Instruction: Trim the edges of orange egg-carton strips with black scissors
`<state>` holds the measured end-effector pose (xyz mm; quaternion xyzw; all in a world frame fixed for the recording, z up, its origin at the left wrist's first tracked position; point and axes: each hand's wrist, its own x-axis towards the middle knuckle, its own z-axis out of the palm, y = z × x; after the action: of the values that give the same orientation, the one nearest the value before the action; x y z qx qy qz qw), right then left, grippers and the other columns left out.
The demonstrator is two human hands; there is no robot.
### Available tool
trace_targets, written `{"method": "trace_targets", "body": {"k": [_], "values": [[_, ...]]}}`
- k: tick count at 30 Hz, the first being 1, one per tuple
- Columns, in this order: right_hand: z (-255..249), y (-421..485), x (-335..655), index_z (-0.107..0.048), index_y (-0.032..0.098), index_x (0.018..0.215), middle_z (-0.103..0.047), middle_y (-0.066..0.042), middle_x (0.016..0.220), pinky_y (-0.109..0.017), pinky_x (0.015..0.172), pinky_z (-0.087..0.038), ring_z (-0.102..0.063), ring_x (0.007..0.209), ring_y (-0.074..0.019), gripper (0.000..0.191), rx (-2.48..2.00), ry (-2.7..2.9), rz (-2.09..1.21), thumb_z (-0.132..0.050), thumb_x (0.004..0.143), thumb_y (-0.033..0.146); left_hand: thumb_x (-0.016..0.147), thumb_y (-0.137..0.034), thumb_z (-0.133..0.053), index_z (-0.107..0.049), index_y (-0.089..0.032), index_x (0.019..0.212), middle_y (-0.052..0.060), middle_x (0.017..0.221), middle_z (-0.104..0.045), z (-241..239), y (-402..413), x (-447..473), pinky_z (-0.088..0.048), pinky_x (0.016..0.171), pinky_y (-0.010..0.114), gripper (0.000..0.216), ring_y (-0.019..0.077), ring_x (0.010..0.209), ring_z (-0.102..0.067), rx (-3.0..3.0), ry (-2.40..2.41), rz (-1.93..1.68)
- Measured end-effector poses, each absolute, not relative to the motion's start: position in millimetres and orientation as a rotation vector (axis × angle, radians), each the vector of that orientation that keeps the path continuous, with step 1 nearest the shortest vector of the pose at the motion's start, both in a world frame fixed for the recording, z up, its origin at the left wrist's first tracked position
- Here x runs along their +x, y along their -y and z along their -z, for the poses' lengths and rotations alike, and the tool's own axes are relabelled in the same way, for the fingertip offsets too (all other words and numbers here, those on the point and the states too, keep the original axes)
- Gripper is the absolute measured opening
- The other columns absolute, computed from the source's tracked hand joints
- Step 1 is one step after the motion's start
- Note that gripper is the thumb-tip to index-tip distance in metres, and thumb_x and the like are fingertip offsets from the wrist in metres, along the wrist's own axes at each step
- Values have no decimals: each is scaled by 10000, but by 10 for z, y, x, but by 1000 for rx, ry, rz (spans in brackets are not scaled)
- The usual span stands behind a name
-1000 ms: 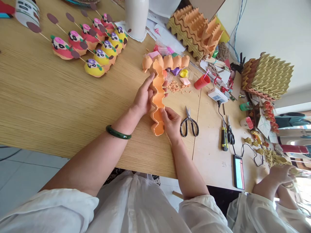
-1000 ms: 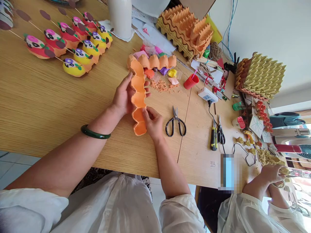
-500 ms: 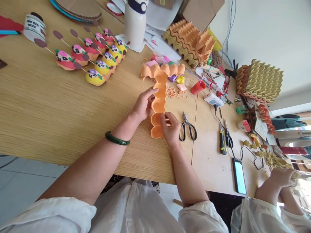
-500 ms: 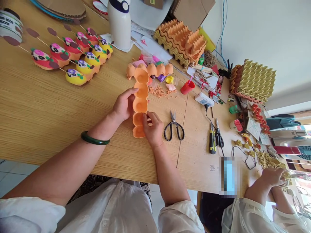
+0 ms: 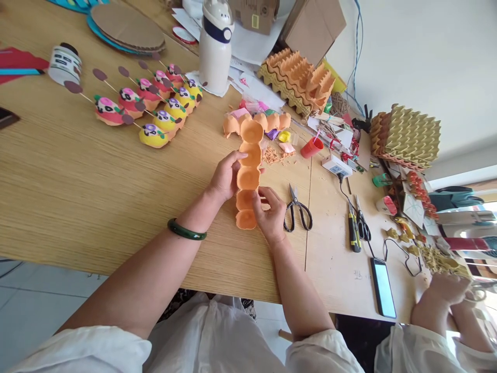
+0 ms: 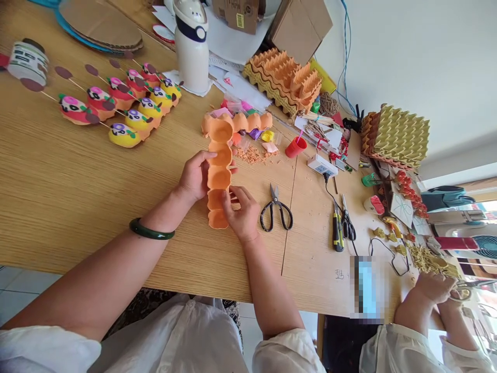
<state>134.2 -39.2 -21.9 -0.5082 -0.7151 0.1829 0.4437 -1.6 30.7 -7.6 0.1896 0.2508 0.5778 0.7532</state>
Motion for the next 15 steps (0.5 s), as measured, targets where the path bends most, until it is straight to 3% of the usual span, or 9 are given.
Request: {"method": "trace_targets", "body": {"k": [9, 15], "values": [[213, 389, 1340, -591, 210, 766, -663, -19, 747, -248, 592, -529, -595, 622, -114, 332, -1295, 1779, -429, -514, 1020, 408, 843, -367, -571, -665, -216, 967, 54, 1024, -777, 58, -308, -8, -622, 980, 433, 216, 288, 1166, -719, 404, -529, -1310], [203, 394, 1331, -595, 210, 795, -651, -15, 760, -243, 607, -533, -590, 636, -113, 293, -1283, 1780, -437, -535, 1012, 397, 850, -369, -551, -654, -212, 955, 60, 1036, -775, 36, -289, -7, -615, 982, 431, 215, 283, 1179, -711, 409, -550, -1314]]}}
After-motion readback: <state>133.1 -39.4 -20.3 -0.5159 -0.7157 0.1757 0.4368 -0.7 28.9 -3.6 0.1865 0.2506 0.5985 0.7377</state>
